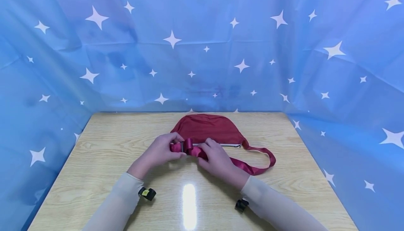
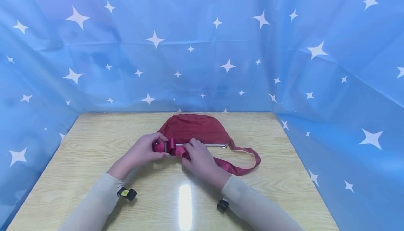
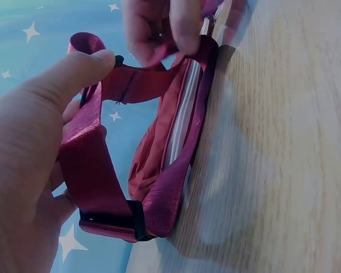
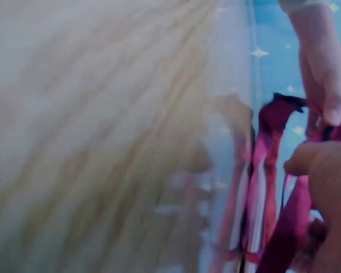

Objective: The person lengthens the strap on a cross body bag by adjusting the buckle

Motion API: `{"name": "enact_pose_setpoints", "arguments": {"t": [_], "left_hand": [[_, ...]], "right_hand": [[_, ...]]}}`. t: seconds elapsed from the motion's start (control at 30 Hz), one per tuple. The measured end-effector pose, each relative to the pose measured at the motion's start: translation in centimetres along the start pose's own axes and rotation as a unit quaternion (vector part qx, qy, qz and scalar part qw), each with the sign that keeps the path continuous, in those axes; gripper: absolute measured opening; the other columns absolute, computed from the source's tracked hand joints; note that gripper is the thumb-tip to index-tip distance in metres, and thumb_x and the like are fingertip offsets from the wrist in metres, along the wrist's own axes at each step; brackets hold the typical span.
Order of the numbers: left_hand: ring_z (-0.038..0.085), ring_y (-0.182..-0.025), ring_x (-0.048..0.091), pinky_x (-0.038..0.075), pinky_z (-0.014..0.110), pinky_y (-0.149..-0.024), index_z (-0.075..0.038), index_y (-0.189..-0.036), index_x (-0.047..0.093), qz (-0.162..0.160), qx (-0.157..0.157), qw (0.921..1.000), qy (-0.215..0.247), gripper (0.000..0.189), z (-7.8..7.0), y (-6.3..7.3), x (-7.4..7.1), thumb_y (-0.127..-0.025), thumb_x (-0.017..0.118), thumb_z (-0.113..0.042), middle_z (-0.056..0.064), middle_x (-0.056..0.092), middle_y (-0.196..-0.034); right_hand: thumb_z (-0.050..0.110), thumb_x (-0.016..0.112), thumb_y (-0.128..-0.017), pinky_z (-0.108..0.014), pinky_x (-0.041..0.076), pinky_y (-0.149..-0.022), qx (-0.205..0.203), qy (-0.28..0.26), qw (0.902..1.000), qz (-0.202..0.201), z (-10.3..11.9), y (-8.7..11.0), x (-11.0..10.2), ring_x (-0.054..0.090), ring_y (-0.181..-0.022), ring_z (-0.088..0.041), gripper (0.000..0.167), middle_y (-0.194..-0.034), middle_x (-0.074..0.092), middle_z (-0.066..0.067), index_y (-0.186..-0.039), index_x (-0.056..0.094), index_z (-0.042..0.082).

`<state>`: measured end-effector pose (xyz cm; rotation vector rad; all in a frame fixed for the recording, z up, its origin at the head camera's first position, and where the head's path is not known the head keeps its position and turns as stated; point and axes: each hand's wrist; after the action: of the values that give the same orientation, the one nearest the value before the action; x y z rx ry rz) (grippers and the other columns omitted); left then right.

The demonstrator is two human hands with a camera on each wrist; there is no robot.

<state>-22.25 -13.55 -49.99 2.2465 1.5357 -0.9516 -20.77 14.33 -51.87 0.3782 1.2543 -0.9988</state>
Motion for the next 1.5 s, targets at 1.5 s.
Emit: {"name": "enact_pose_setpoints", "arguments": {"t": [1.5], "left_hand": [[0.016,-0.093,0.066,0.058,0.039,-0.083,-0.022,-0.122,0.075,-0.005,0.013,0.9999,-0.001,0.040,-0.6,0.2,-0.3,-0.089,0.097,-0.022,-0.008,0.071,-0.103]], "right_hand": [[0.036,0.086,-0.100,-0.045,0.060,-0.097,0.044,-0.077,0.9953,0.037,1.7,-2.0,0.5,0.072,-0.112,-0.022,0.054,-0.133,0.070,-0.004,-0.145,0.065,0.017]]}}
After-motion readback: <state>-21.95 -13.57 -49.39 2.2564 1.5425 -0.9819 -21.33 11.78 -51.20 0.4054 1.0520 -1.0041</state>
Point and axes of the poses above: each hand's wrist, its own y-axis away from the middle knuckle, its own x-axis out of the palm, z = x × y
